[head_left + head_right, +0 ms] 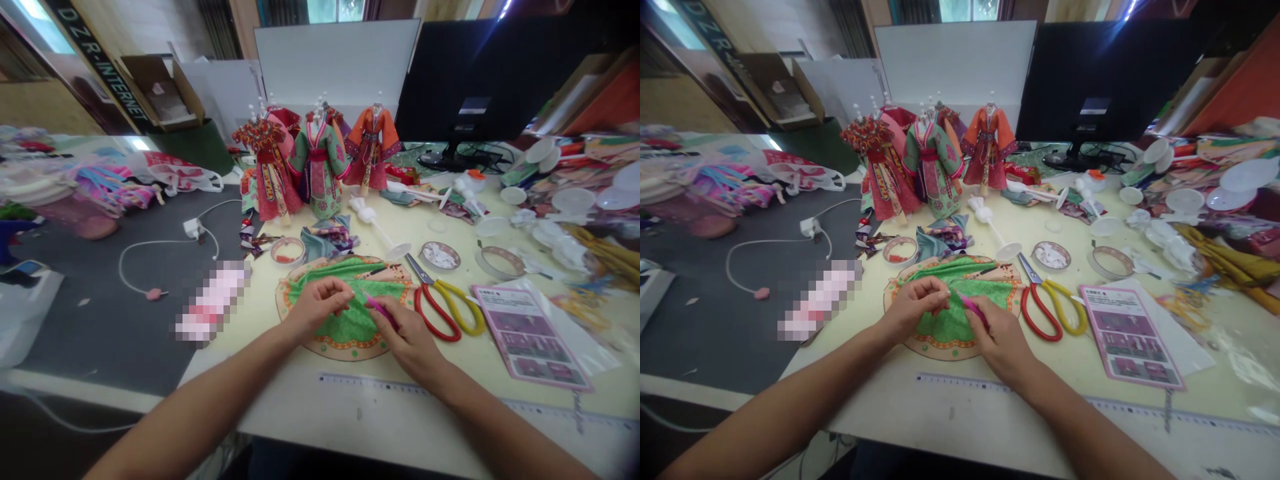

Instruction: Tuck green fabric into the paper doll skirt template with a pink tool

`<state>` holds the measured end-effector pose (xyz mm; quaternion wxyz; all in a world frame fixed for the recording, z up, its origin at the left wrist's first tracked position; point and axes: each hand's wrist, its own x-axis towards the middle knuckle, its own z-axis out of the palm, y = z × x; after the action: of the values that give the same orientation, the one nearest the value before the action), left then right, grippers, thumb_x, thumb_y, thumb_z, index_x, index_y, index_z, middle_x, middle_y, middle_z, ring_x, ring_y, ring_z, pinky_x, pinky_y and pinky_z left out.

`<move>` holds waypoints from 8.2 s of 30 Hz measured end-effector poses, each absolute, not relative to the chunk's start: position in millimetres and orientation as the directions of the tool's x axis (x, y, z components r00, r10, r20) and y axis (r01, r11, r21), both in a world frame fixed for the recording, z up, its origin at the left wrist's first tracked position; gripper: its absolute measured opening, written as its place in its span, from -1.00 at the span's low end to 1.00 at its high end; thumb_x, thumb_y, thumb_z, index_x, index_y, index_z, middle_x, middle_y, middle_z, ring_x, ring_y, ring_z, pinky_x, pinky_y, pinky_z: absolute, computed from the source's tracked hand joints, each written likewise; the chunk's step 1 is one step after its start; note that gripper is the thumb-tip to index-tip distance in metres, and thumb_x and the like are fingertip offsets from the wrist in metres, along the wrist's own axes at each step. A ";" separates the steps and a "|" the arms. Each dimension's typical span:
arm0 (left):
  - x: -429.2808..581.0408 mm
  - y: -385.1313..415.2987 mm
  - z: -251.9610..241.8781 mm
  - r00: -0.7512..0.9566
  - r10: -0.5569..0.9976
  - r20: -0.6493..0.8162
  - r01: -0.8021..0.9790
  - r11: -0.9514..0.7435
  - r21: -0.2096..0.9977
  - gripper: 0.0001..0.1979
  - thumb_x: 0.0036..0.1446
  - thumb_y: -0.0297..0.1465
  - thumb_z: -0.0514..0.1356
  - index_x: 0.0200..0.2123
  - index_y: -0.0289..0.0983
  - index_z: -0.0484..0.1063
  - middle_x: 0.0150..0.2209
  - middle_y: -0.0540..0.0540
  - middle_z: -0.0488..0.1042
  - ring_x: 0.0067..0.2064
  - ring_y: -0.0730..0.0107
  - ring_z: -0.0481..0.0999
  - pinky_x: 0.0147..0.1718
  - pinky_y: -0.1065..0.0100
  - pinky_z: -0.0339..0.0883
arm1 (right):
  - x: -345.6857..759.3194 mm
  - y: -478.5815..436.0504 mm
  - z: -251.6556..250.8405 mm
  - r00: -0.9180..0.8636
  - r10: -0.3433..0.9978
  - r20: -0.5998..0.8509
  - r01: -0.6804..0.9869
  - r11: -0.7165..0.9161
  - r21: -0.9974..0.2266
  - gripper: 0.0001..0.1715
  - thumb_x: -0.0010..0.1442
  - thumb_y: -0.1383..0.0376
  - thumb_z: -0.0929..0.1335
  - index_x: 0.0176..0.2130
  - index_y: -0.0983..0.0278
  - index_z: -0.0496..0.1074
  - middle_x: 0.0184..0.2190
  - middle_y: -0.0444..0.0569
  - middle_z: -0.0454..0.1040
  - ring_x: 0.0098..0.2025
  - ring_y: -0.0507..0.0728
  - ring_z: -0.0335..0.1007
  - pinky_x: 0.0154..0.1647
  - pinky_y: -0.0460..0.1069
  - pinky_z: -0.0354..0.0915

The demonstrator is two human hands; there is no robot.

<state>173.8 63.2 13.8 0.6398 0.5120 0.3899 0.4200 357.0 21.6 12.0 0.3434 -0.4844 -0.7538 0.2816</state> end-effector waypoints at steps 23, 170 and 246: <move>172.9 64.4 13.1 0.335 0.941 -0.051 -0.132 0.100 0.986 -0.78 -0.02 -0.28 0.26 -0.47 -0.34 0.38 -0.58 0.04 0.39 -0.58 0.63 0.24 -0.55 0.53 0.11 | 360.3 19.7 9.7 -0.198 0.892 0.406 0.602 0.438 -0.668 -0.89 0.20 0.30 0.25 -0.23 0.26 0.31 -0.61 -0.21 0.30 -0.62 -0.04 0.18 -0.60 -0.12 0.12; 175.0 43.7 24.9 0.791 0.599 -0.121 0.611 -0.766 0.201 -0.74 0.15 -0.33 0.07 -0.50 -0.33 0.40 -0.45 -0.14 0.48 -0.36 0.28 0.38 -0.19 0.16 0.13 | 388.8 2.6 0.1 -0.683 0.625 0.377 0.533 0.780 -0.328 -0.81 0.14 0.48 0.25 -0.28 0.35 0.43 -0.42 0.03 0.40 -0.31 0.12 0.30 -0.18 0.12 0.27; 128.7 75.5 46.4 0.540 0.820 -0.192 0.806 -0.569 -0.163 -0.87 -0.04 -0.48 0.10 -0.58 -0.32 0.39 -0.50 -0.16 0.47 -0.32 0.18 0.43 -0.16 0.10 0.09 | 405.1 20.3 -10.2 -0.564 0.694 0.448 0.690 0.694 -0.206 -0.75 0.17 0.46 0.21 -0.16 0.33 0.38 -0.20 0.11 0.46 -0.12 0.21 0.34 0.00 0.22 0.25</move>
<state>128.7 75.5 46.4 -0.0273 0.8770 0.4634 -0.1240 405.1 20.3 -10.2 0.2548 -0.3910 -0.8844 0.0037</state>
